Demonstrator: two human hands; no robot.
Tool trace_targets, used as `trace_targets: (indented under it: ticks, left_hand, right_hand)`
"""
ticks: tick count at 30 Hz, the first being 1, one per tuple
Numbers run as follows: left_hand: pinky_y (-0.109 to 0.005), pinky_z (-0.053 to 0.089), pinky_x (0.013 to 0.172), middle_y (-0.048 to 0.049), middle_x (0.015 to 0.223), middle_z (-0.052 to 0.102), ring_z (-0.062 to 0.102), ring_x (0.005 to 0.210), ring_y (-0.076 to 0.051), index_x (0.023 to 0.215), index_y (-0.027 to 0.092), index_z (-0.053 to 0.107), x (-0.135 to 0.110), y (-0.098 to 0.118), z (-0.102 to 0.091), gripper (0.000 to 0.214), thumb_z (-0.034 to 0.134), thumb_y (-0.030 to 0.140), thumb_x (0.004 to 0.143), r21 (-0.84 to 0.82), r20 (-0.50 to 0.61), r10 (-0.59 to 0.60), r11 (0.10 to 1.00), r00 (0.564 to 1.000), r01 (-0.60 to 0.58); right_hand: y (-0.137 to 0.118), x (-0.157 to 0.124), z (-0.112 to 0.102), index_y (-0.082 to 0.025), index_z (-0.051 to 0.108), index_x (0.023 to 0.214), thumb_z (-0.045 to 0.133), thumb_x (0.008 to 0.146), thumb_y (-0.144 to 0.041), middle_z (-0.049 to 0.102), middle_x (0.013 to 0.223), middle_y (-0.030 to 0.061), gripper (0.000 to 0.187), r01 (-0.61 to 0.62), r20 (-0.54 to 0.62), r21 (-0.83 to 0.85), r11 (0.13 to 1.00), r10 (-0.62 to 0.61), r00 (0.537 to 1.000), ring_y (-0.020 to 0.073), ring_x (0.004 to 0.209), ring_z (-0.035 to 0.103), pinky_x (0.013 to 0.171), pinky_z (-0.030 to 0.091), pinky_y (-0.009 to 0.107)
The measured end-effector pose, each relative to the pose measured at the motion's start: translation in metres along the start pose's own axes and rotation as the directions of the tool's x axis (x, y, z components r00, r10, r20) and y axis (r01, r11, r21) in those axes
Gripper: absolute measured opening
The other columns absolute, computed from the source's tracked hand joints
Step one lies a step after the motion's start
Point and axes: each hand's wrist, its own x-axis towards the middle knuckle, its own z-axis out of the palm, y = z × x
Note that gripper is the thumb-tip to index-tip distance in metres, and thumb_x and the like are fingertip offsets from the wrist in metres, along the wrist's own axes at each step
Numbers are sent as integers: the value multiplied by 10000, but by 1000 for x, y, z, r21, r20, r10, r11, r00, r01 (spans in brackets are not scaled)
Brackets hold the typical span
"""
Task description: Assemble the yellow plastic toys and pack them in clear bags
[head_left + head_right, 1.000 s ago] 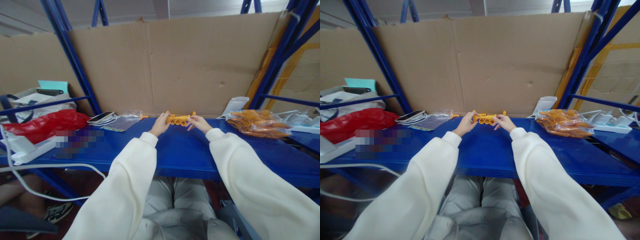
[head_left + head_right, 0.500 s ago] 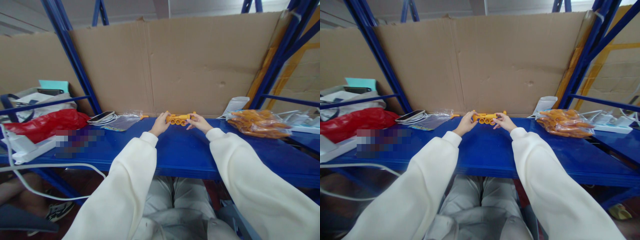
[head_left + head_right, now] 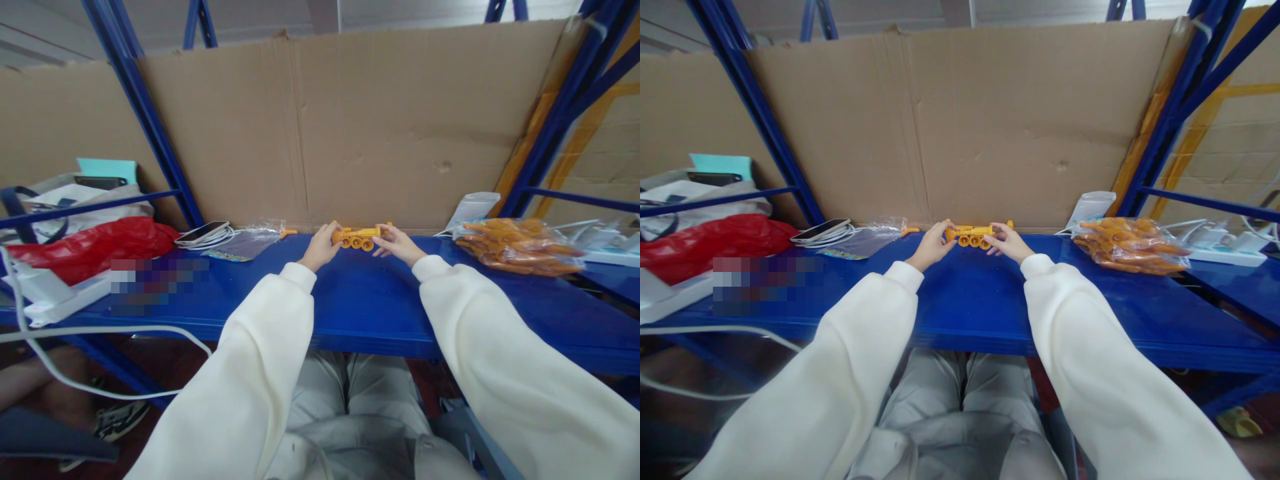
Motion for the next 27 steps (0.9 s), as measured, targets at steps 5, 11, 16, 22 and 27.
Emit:
trace_targets:
  ticks: [5, 11, 16, 22, 27]
  left_hand:
    - [-332, 565, 886, -49, 1055, 652, 670, 943, -191, 1077, 191, 614, 1, -2, 0, 318, 675, 54, 797, -19, -13, 28, 999, 1000, -29]
    - [-337, 563, 906, -48, 1053, 653, 673, 959, -193, 1063, 189, 605, 1, -1, -1, 304, 671, 54, 799, -18, -11, 28, 999, 1000, -28]
    - [-336, 561, 902, -46, 1061, 656, 672, 942, -188, 1073, 192, 603, 0, -2, 0, 299, 665, 72, 806, -12, -9, 25, 1000, 1000, -25]
    - [-336, 563, 890, -50, 1063, 658, 670, 924, -188, 1092, 192, 613, 0, -3, 0, 309, 663, 81, 808, -12, -7, 10, 1000, 1000, -10]
    - [-320, 562, 866, -43, 1044, 654, 666, 903, -182, 1084, 196, 622, 1, -2, -1, 306, 673, 76, 808, -18, -19, 10, 1000, 1000, -11]
  right_hand:
    - [0, 0, -1, -211, 646, 1217, 827, 799, -451, 778, 980, 73, 515, 65, -2, -12, 998, -65, 998, 183, 678, 753, 611, 629, 307]
    - [-6, -2, 2, -172, 666, 994, 826, 773, -576, 733, 673, 44, 487, 49, -5, 24, 999, -49, 999, 177, 550, 705, 550, 611, 296]
    - [-9, -4, 4, -178, 646, 959, 824, 777, -575, 725, 654, 28, 472, 19, -12, 32, 999, -18, 1000, 153, 505, 683, 495, 585, 252]
    - [-5, -1, 4, -197, 623, 1065, 844, 778, -486, 764, 879, 47, 463, 27, -41, 8, 1000, -26, 999, 148, 577, 710, 538, 591, 266]
    - [-1, 1, 1, -205, 611, 1073, 863, 734, -482, 755, 927, 41, 505, 104, -30, 0, 995, -104, 994, 155, 629, 721, 580, 588, 279]
